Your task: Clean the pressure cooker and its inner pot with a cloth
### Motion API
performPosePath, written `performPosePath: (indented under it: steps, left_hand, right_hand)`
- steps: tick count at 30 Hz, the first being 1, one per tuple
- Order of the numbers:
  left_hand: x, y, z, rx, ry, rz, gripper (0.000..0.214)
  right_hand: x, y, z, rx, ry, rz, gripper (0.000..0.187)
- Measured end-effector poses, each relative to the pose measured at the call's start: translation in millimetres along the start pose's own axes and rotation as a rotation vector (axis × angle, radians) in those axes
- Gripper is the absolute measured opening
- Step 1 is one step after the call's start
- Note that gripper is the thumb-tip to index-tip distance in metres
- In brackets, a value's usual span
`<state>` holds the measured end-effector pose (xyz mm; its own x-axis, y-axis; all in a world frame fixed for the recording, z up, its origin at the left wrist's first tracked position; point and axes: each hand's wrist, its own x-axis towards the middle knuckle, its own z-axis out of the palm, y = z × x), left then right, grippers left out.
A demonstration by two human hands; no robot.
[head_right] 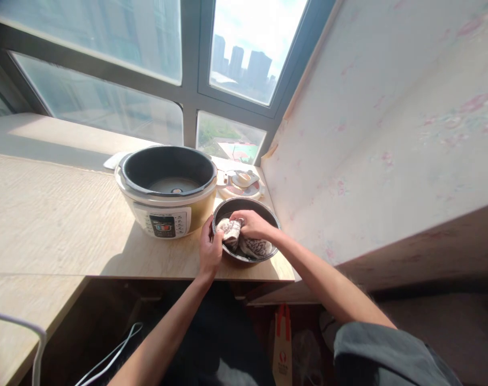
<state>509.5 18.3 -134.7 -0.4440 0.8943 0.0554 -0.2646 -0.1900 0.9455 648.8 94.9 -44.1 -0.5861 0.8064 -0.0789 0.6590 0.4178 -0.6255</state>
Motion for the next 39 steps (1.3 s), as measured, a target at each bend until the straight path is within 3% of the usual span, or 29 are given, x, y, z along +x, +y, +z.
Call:
performPosePath:
  steps: [3,7,11,15,18,22,24,27,30,33,36,39]
  left_hand:
    - [4.2,1.3,-9.4,-0.005,-0.059,0.002,0.044]
    - [7.5,12.6,-20.5,-0.039,-0.113,-0.005,0.047]
    - [-5.5,40.5,-30.9,-0.046,-0.058,-0.031,0.048]
    - [-25.2,78.6,-36.9,-0.284,-0.041,-0.161,0.060]
    - [-32.3,102.7,-39.9,-0.413,-0.093,-0.238,0.068]
    - [-30.1,113.5,-51.6,-0.422,-0.161,-0.102,0.073]
    - [-26.3,108.8,-63.7,-0.406,-0.127,-0.076,0.073]
    - [-20.6,93.1,-86.5,-0.412,-0.051,-0.169,0.063]
    - [-17.3,73.4,-103.6,-0.429,0.028,-0.273,0.055]
    - [-17.0,58.3,-106.2,-0.401,0.161,-0.293,0.054]
    - [-17.9,51.6,-98.6,-0.316,0.318,-0.286,0.048]
    - [-17.8,48.3,-90.6,-0.252,0.338,-0.221,0.048]
  right_hand:
    - [-16.0,-13.9,-11.7,0.136,0.229,0.023,0.027]
    - [-25.7,-36.7,-21.8,0.262,0.429,0.022,0.030]
    - [-26.1,-68.4,-26.9,0.359,0.600,-0.035,0.039]
    - [-24.8,-104.4,-23.6,0.429,0.680,-0.135,0.043]
    - [-17.8,-123.8,-9.3,0.457,0.637,-0.180,0.041]
    - [-1.2,-135.8,33.8,0.557,0.490,-0.215,0.035]
    - [3.7,-138.9,62.6,0.617,0.437,-0.199,0.034]
    - [1.7,-142.1,103.0,0.561,0.333,-0.124,0.037]
    - [-5.6,-140.3,128.4,0.484,0.266,-0.126,0.054]
    - [-11.4,-130.9,134.5,0.489,0.191,-0.173,0.066]
    - [-19.8,-115.9,125.5,0.496,0.136,-0.198,0.075]
    - [-38.0,-98.0,106.2,0.481,0.205,-0.218,0.078]
